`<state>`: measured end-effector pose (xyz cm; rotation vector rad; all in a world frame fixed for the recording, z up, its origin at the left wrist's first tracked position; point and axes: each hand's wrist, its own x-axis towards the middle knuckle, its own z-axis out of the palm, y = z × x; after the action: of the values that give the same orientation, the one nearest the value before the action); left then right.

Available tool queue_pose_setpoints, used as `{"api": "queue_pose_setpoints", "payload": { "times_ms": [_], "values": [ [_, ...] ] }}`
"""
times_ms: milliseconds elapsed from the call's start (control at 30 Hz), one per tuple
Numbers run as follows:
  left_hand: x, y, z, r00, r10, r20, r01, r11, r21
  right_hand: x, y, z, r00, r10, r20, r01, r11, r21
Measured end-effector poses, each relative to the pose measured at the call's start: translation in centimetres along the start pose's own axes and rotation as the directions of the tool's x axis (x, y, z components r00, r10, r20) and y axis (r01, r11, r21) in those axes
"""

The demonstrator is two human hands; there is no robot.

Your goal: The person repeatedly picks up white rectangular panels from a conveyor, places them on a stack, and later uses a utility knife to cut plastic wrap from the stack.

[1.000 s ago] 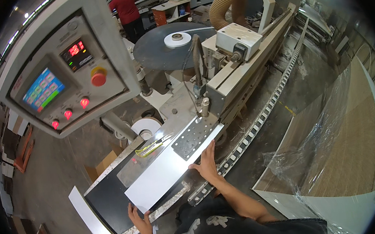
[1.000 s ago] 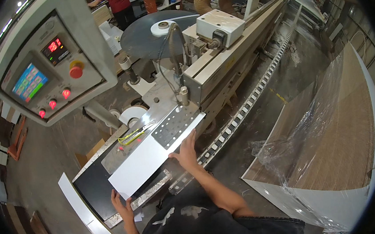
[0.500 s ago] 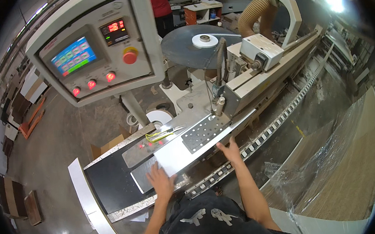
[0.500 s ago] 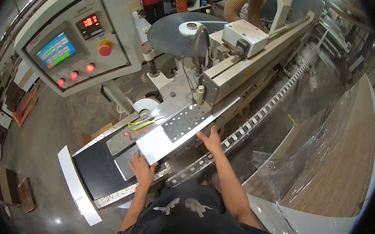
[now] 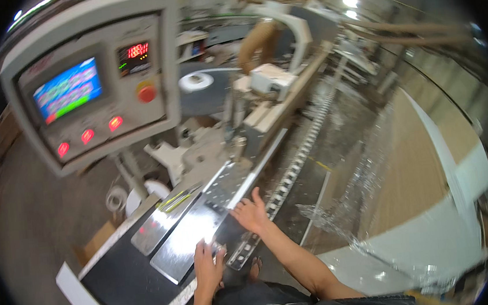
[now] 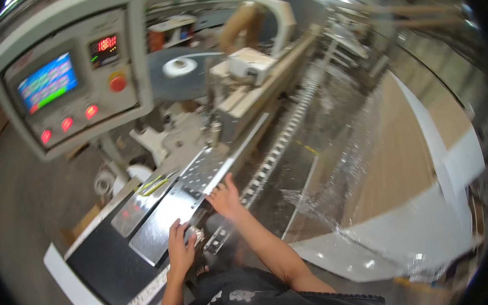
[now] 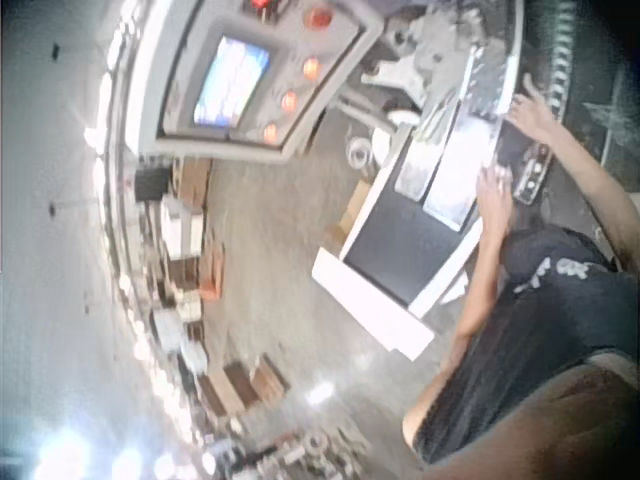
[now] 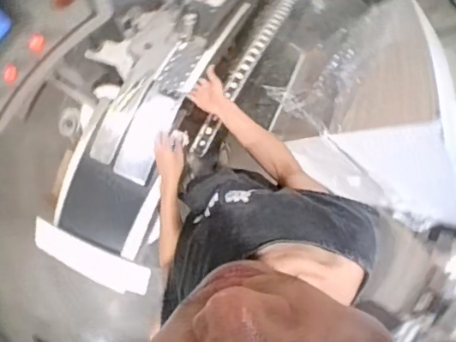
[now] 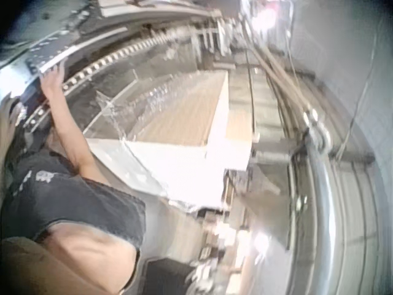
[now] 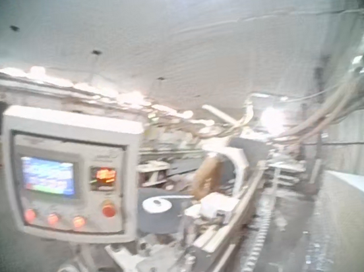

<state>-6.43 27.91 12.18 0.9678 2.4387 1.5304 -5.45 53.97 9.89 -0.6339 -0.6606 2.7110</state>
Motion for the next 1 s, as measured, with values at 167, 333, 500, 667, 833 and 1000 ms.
{"api": "queue_pose_setpoints", "payload": {
  "times_ms": [167,333,500,667,833,1000],
  "values": [
    [-1.0,6.3,2.3,0.944,0.251,0.213,-0.207,0.956,-0.208,-3.9,-2.2,-7.2,0.922,-0.159,-0.354,0.144,0.987,-0.069],
    [-2.4,13.5,4.9,0.829,0.405,0.386,-0.314,0.908,-0.277,-19.5,-1.0,-10.0,0.977,-0.112,-0.182,0.053,0.952,-0.301],
    [-3.6,26.6,9.9,0.646,0.653,0.395,-0.503,0.753,-0.424,-34.3,-1.3,-19.2,0.862,-0.276,-0.425,0.170,0.948,-0.270],
    [-9.4,44.7,17.4,0.235,0.918,0.321,-0.756,0.380,-0.533,-51.2,-1.3,-28.0,0.635,-0.480,-0.606,0.509,0.850,-0.139],
    [-11.2,59.2,26.8,0.177,0.972,0.156,-0.889,0.226,-0.399,-63.2,3.8,-35.5,0.490,-0.453,-0.744,0.700,0.714,0.027],
    [-12.3,65.7,33.6,0.216,0.970,0.113,-0.947,0.236,-0.216,-71.1,9.9,-41.1,0.354,-0.279,-0.893,0.816,0.559,0.149]
  ]
}}
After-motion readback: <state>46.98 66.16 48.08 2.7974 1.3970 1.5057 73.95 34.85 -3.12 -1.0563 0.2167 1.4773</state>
